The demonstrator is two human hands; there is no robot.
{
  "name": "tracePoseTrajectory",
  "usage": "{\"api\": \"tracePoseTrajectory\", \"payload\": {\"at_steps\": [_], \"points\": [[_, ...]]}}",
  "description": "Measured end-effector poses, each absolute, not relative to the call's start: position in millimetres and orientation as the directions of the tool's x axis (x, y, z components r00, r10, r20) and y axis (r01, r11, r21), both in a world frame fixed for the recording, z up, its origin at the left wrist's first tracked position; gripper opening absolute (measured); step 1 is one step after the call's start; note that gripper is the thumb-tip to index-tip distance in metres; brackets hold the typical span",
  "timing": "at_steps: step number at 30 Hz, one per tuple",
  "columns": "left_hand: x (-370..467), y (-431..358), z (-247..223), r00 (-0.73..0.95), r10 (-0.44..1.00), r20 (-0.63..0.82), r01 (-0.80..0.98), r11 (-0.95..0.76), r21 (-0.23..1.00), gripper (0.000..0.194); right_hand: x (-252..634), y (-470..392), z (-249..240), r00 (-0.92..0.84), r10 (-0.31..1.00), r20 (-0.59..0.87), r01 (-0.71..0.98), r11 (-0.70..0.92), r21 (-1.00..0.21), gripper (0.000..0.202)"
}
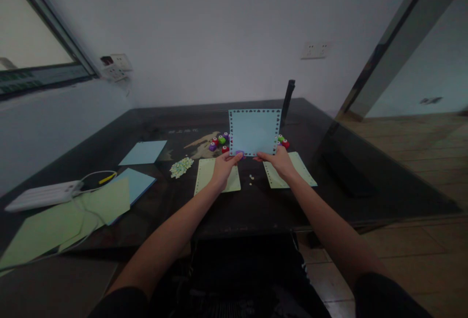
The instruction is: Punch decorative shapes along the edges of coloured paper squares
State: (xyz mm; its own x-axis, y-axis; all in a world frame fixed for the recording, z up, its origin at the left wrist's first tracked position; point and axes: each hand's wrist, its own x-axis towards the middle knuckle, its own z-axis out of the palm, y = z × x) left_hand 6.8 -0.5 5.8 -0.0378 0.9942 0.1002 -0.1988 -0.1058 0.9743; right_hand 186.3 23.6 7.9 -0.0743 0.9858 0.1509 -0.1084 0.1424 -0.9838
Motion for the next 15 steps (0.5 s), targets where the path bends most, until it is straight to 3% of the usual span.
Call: {"api": "tracePoseTrajectory", "payload": {"at_steps": [15], "points": [[7.6, 0.2, 4.3, -0.044, 0.992, 0.115, -0.227, -0.122, 0.966, 0.031, 186.0, 23.3, 8.0, -0.075, 0.986, 0.151, -0.104, 0.142, -0.984, 0.034]]}}
